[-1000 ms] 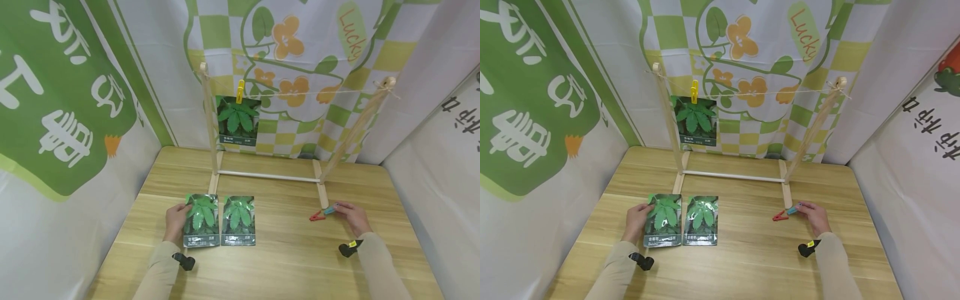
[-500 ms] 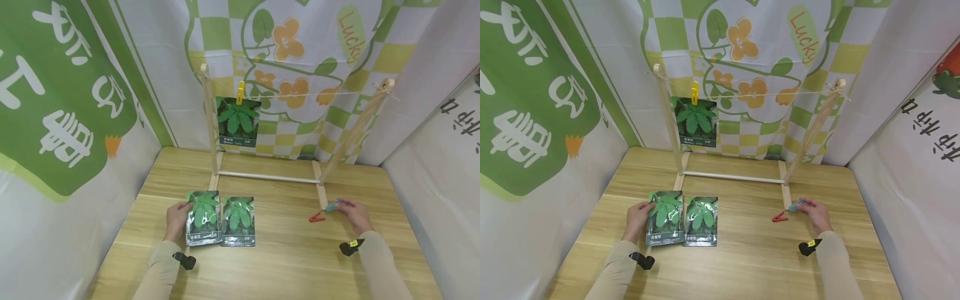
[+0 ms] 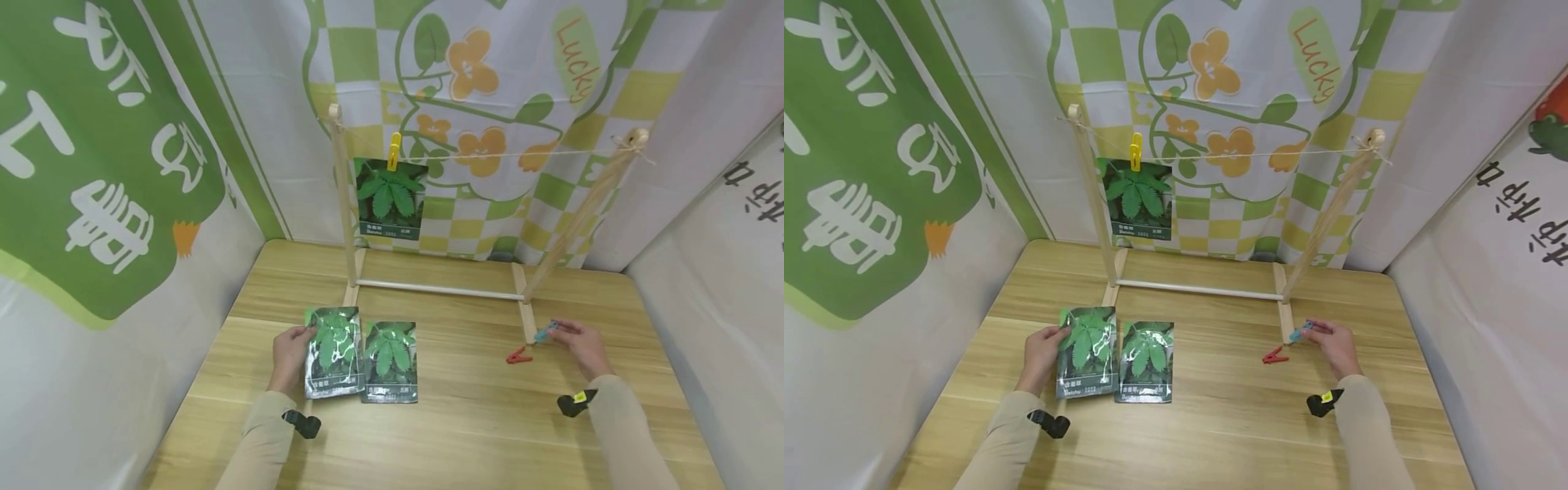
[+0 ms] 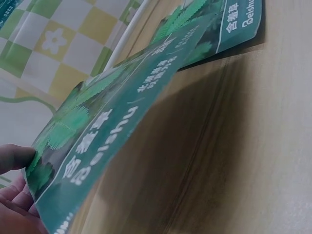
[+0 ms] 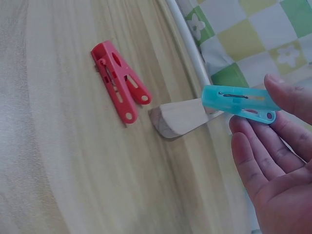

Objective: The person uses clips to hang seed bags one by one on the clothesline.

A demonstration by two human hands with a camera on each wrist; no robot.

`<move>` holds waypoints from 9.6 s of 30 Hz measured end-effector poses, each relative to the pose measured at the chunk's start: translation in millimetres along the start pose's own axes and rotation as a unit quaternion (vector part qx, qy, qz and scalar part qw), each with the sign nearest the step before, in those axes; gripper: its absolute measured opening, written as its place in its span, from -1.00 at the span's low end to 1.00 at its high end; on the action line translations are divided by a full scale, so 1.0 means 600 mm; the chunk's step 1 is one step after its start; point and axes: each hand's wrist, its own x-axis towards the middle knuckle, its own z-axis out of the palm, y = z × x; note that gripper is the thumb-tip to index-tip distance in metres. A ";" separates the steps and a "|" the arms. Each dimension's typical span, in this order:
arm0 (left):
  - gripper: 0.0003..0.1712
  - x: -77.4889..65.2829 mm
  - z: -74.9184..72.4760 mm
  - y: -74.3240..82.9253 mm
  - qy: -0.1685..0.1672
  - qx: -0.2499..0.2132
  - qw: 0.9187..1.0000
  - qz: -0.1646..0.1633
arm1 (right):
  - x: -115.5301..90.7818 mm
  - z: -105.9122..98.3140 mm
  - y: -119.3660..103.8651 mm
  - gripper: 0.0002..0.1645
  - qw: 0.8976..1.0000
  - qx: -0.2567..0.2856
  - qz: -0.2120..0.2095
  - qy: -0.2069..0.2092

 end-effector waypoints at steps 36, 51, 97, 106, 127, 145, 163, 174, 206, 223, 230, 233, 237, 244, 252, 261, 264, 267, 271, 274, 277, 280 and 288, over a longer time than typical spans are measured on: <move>-0.47 -0.013 -0.018 0.059 -0.012 -0.025 0.999 0.026 | -0.021 -0.024 -0.070 -0.23 0.998 -0.023 -0.062 0.024; -0.59 -0.014 -0.034 0.084 0.031 -0.050 0.997 0.045 | -0.026 -0.039 -0.099 -0.27 0.993 -0.038 -0.094 0.055; -0.55 -0.040 -0.021 0.163 -0.001 -0.054 0.993 0.100 | -0.045 -0.034 -0.171 -0.71 0.979 0.017 -0.171 0.105; -0.59 -0.044 -0.018 0.179 0.002 -0.067 0.991 0.112 | -0.044 -0.036 -0.182 -0.68 0.974 0.024 -0.191 0.119; -0.63 -0.049 -0.011 0.220 -0.006 -0.100 0.984 0.146 | -0.051 -0.033 -0.208 -0.51 0.962 0.009 -0.222 0.157; -0.66 -0.062 0.006 0.255 -0.009 -0.120 0.979 0.167 | -0.045 -0.031 -0.254 -0.57 0.950 0.034 -0.245 0.191; -0.66 -0.072 0.035 0.287 -0.039 -0.134 0.970 0.198 | -0.053 -0.036 -0.295 -0.68 0.926 0.002 -0.320 0.199; -0.62 -0.079 0.048 0.307 -0.054 -0.133 0.970 0.198 | -0.053 -0.037 -0.322 -0.70 0.913 -0.002 -0.362 0.188; -0.67 -0.091 0.115 0.346 -0.066 -0.139 0.941 0.300 | -0.048 -0.032 -0.405 -0.77 0.872 -0.042 -0.460 0.162; -0.61 -0.097 0.150 0.382 -0.073 -0.145 0.941 0.297 | -0.053 -0.026 -0.517 -0.82 0.850 -0.104 -0.483 0.182; -0.59 -0.095 0.165 0.395 -0.078 -0.144 0.940 0.298 | -0.051 -0.016 -0.550 -0.80 0.851 -0.093 -0.488 0.171; -0.59 -0.095 0.170 0.401 -0.084 -0.145 0.941 0.295 | -0.048 -0.011 -0.566 -0.79 0.854 -0.094 -0.482 0.171; -0.60 -0.093 0.178 0.408 -0.091 -0.146 0.941 0.293 | -0.041 -0.003 -0.585 -0.79 0.856 -0.099 -0.475 0.179; -0.58 -0.090 0.188 0.412 -0.094 -0.123 0.948 0.278 | -0.026 0.015 -0.610 -0.79 0.862 -0.100 -0.467 0.170; -0.54 -0.095 0.200 0.426 -0.108 -0.134 0.943 0.285 | -0.019 0.029 -0.627 -0.79 0.876 -0.158 -0.439 0.120; -0.62 -0.096 0.216 0.440 -0.112 -0.154 0.931 0.311 | -0.019 0.048 -0.627 -0.77 0.878 -0.227 -0.413 0.078; -0.62 -0.096 0.221 0.443 -0.115 -0.162 0.929 0.312 | -0.018 0.051 -0.627 -0.76 0.880 -0.232 -0.408 0.070; -0.62 -0.098 0.224 0.445 -0.119 -0.162 0.928 0.312 | -0.016 0.053 -0.626 -0.76 0.883 -0.231 -0.404 0.064; -0.64 -0.102 0.228 0.447 -0.123 -0.161 0.927 0.317 | -0.013 0.054 -0.623 -0.75 0.884 -0.233 -0.401 0.062; -0.66 -0.102 0.231 0.448 -0.124 -0.162 0.925 0.320 | -0.011 0.054 -0.620 -0.75 0.884 -0.234 -0.400 0.059; -0.67 -0.101 0.232 0.449 -0.126 -0.159 0.925 0.320 | -0.011 0.053 -0.619 -0.72 0.886 -0.238 -0.395 0.051; -0.67 -0.102 0.232 0.448 -0.127 -0.157 0.926 0.319 | -0.011 0.051 -0.618 -0.67 0.886 -0.250 -0.389 0.036; -0.65 -0.100 0.232 0.447 -0.140 -0.152 0.928 0.311 | -0.010 0.046 -0.616 -0.55 0.884 -0.282 -0.372 0.010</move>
